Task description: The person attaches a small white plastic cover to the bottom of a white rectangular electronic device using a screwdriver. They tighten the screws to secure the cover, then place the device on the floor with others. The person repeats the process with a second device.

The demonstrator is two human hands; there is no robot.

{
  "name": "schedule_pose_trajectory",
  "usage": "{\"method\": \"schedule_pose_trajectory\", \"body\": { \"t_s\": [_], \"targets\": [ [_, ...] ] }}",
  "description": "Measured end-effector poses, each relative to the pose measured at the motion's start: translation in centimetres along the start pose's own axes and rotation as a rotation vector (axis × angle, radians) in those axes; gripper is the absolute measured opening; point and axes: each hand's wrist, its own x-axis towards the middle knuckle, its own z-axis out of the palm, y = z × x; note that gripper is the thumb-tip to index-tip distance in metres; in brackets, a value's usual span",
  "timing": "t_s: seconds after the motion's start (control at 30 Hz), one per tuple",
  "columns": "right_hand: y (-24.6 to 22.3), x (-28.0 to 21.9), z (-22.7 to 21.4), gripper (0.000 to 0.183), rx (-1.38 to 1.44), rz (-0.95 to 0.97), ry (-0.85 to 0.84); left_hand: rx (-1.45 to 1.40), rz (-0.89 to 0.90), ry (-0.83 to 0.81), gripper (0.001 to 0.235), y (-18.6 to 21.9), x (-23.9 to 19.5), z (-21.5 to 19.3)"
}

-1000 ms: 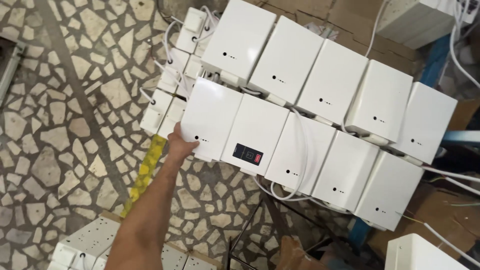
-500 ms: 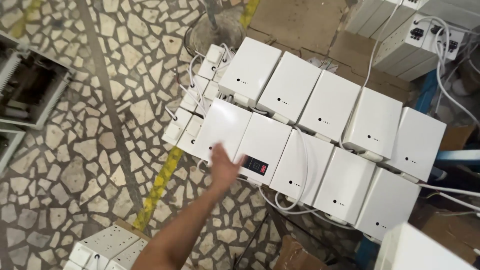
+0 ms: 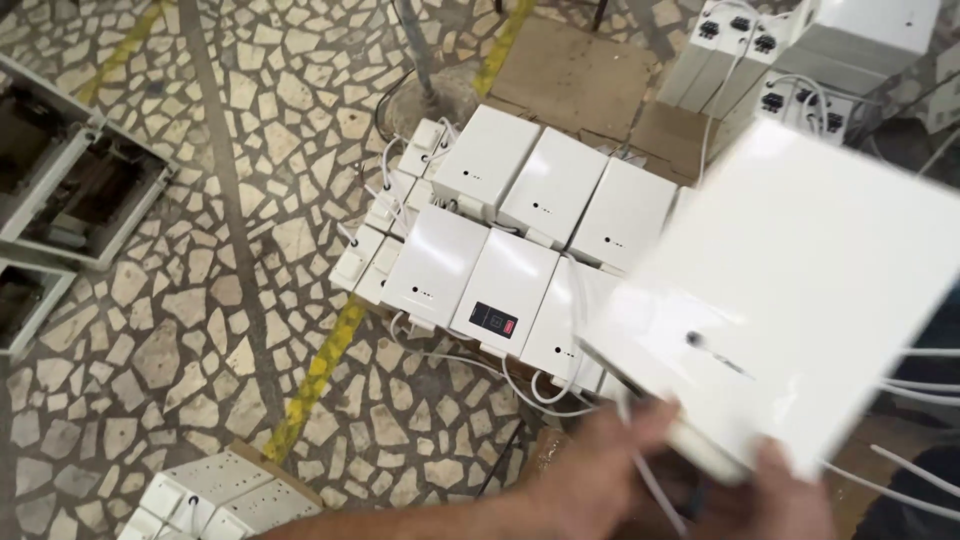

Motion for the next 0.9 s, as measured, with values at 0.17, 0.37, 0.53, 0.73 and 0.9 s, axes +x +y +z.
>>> {"method": "schedule_pose_trajectory", "body": {
  "t_s": [0.17,0.37,0.53,0.73,0.9],
  "targets": [
    [-5.6,0.9,10.5,0.093,-0.241,-0.297,-0.116,-0.321,-0.044,0.361,0.093,7.8,-0.5,-1.3],
    [-2.6,1.9,13.0,0.100,-0.663,-0.057,-0.807,0.141,0.637,0.437,0.074,16.2,-4.9,-7.1],
    [7.4,1.6,8.8,0.039,-1.125,0.217,-1.252,0.457,1.037,0.398,0.069,25.5,-12.0,-8.1],
    [11.7,4.5,2.8,0.052,-1.092,-0.182,-0.938,0.557,1.068,0.630,0.079,27.9,-15.1,-13.4],
    [14.9,9.7,-13.7,0.068,-1.375,0.148,-0.568,0.300,0.913,0.917,0.081,25.1,-13.8,-24.3]
  ]
}}
